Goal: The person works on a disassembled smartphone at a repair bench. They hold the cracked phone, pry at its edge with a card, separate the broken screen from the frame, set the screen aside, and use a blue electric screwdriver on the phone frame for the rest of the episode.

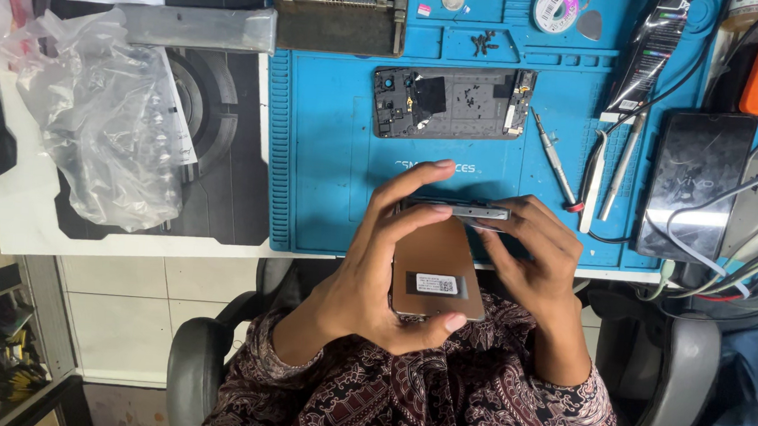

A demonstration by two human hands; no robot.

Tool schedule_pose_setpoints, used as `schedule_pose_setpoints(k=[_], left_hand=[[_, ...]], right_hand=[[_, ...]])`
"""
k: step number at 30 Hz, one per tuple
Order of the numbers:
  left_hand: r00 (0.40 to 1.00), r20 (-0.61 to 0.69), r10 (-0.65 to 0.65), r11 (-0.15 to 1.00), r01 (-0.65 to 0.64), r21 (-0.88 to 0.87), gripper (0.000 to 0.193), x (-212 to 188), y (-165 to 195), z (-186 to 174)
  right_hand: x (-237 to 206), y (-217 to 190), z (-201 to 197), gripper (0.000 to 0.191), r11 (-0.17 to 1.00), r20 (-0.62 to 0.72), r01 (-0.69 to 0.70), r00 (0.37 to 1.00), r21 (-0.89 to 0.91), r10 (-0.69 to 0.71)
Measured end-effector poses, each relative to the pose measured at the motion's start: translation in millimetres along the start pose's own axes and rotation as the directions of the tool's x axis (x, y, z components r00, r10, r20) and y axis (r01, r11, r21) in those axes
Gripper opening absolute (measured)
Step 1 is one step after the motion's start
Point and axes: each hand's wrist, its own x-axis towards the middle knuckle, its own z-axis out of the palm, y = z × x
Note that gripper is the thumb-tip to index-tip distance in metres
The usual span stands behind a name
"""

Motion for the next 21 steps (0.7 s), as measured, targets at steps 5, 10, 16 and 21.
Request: schedule_pose_setpoints(k=[5,10,16,21], left_hand=[[0.999,-0.047,0.013,1.0,-0.013,-0.011,0.083,2.9,-3.3,1.3],[0.998,-0.061,0.017,1.0,-0.017,-0.011,0.084,5.4,-3.9,1.7],[0.995,-0.063,0.072,0.997,-0.07,0.031,0.086,4.9,-7.7,2.6],[0.963,-0.116,0.244,0.966,-0.23,0.123,0.086,1.6,-22.9,14.1]], right_hand=[[-6.4,0.5,-0.1,0.019,0.946,-0.091,-0.154,0.978,0.285,0.187],[-12.8,-0.8,-0.4,0.008,0.877,-0.2,-0.041,0.967,0.48,0.155],[-22.4,-3.0,2.5,0.019,0.963,-0.254,-0.094,0.954,0.252,0.16],[-28.0,5.6,7.3,0.032,0.976,-0.142,0.018,0.99,0.215,0.013]])
